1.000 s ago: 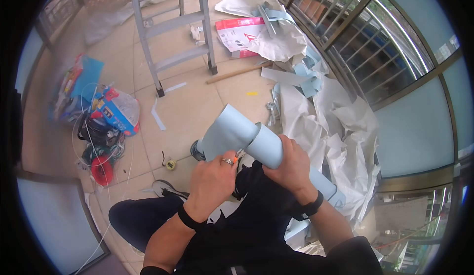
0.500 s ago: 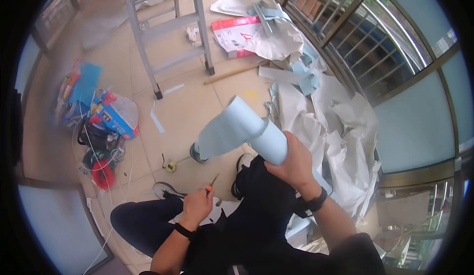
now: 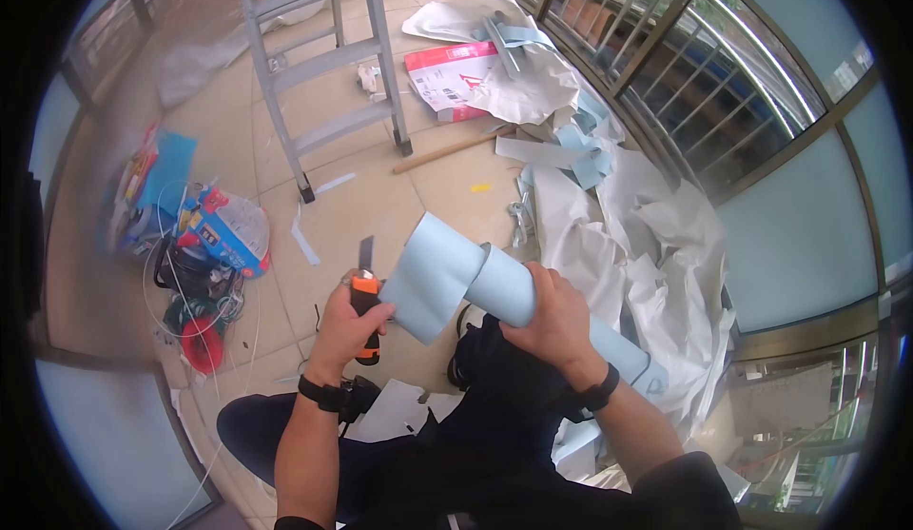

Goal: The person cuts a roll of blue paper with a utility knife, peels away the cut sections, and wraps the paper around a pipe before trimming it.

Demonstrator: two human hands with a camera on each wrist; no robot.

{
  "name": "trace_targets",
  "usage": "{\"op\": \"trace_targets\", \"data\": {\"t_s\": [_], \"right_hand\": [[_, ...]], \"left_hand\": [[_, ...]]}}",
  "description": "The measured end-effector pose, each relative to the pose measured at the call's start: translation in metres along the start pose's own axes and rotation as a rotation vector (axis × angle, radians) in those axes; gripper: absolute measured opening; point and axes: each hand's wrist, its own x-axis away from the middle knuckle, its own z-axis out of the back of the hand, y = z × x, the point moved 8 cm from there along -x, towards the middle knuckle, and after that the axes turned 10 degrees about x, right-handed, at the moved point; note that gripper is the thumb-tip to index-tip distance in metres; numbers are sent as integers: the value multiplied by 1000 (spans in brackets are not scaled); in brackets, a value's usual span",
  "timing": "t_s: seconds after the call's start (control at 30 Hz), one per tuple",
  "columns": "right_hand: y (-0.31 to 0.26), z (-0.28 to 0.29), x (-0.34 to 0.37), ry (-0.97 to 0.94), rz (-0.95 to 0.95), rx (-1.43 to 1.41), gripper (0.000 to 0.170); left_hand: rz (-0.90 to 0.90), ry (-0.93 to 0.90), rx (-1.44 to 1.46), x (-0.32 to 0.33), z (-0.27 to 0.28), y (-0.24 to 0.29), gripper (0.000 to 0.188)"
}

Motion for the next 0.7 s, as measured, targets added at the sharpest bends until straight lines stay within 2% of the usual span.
{"op": "trace_targets", "data": {"t_s": [0.17,0.27,0.3,0.37,0.4,0.47,0.53,0.57,0.63,0.7], "right_hand": [[-6,-4,1,-8,-2,35,80],[-12,-4,7,54,-5,64,84],[-15,-2,9,90,0,77,87],[-19,1,13,131,0,85,90],[-20,1,13,126,-10,81,92],[-21,2,17,119,-25,77,94],[-24,3,19,116,-8,110,98],[-26,6,21,117,-7,110,98],[-36,15,26,111,82,44,105],[-30,20,29,69,95,19,101]], "left_hand": [[-52,-6,55,5,15,44,29],[-139,145,-138,4,29,66,24],[-142,141,-145,6,26,62,24],[-445,542,-741,32,28,76,25],[-322,532,-655,43,11,72,27],[-360,338,-720,58,-40,63,31],[-223,227,-613,56,-60,46,37],[-224,227,-612,54,-74,38,37],[-240,256,-360,43,-93,12,34],[-220,292,-358,39,-90,1,36]]}}
